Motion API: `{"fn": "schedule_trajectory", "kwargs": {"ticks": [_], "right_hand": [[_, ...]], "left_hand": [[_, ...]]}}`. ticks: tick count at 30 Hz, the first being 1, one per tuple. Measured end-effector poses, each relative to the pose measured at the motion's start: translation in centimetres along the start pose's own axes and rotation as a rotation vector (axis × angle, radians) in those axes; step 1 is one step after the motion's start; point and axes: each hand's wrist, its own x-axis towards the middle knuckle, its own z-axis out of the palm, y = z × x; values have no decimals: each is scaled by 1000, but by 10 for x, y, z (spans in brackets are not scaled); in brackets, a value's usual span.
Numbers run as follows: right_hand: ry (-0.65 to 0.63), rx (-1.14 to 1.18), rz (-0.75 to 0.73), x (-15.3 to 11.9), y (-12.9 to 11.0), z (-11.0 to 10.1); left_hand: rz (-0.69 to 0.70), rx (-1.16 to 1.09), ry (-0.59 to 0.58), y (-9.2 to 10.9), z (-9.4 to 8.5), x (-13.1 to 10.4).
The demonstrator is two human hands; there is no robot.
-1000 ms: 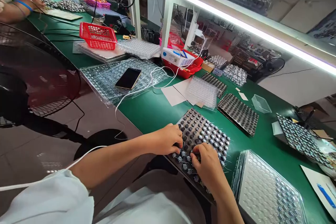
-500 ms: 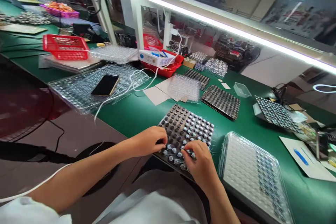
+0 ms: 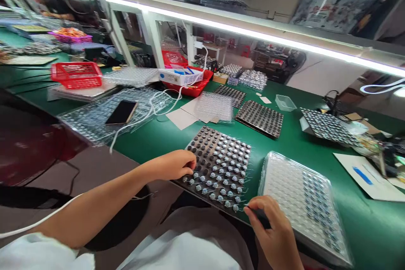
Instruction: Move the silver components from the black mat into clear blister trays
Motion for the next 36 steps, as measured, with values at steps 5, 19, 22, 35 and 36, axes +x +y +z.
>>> {"fn": "schedule_trajectory", "kwargs": {"ticks": [5,19,22,35,36], "right_hand": [[73,-115,174,-21,20,-48],[-139,-379,706,-44,81,-132],[-121,-436,707,-45,83,-129],[307,-425,589,-81,87,-133],[315,-433,584,-80,84,-133]], "left_hand": [[-123,-85,195,9,4,-5],[306,-494,161,202,71,129],[335,-330,-14,235,101,155],[291,105,-159,276,129,180],[285,83,-144,274,128,180]]}}
